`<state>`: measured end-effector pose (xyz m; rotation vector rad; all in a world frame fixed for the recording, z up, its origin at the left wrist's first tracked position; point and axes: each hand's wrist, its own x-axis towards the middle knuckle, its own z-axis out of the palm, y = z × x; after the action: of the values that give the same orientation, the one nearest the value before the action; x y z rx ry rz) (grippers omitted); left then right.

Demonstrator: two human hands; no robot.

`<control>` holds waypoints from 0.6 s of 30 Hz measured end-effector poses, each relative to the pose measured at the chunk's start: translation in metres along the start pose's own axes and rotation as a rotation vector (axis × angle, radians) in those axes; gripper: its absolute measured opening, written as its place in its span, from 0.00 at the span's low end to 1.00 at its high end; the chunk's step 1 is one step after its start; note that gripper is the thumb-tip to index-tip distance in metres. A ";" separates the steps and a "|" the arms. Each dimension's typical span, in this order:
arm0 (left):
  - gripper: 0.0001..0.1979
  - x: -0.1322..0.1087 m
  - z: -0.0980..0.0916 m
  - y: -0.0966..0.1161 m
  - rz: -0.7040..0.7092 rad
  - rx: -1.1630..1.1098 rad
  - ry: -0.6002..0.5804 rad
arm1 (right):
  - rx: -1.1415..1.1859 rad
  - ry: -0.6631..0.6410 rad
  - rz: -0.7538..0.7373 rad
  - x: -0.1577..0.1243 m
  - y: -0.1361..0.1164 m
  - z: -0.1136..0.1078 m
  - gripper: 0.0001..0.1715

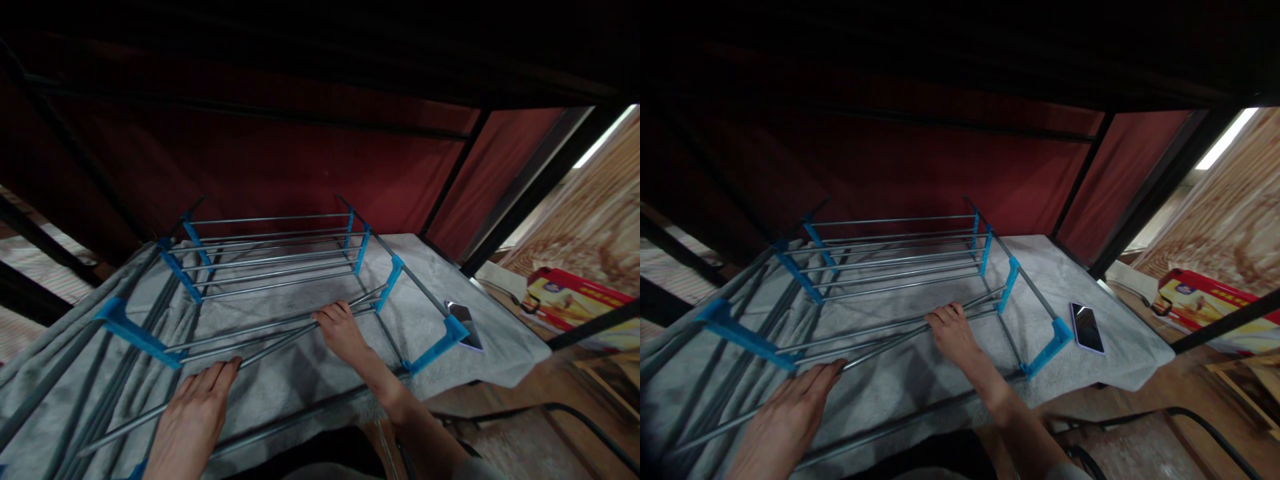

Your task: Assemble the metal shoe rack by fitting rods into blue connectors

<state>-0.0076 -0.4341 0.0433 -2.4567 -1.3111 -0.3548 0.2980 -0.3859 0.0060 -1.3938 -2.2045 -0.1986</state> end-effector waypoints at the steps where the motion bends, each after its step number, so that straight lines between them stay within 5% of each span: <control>1: 0.23 0.004 -0.001 0.001 -0.017 0.005 -0.012 | -0.006 -0.004 0.001 0.001 0.000 0.000 0.17; 6: 0.23 0.022 -0.005 0.009 -0.115 0.033 -0.059 | 0.030 -0.001 0.001 0.006 0.002 -0.003 0.18; 12: 0.21 0.038 -0.016 0.025 -0.209 0.040 -0.113 | 0.248 -0.017 -0.133 0.017 -0.014 -0.016 0.33; 18: 0.13 0.052 -0.009 0.028 -0.216 0.015 -0.165 | 0.595 -0.082 -0.219 0.071 -0.046 -0.029 0.26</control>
<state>0.0438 -0.4131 0.0662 -2.3802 -1.6471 -0.1953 0.2439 -0.3617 0.0729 -0.8463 -2.2205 0.4163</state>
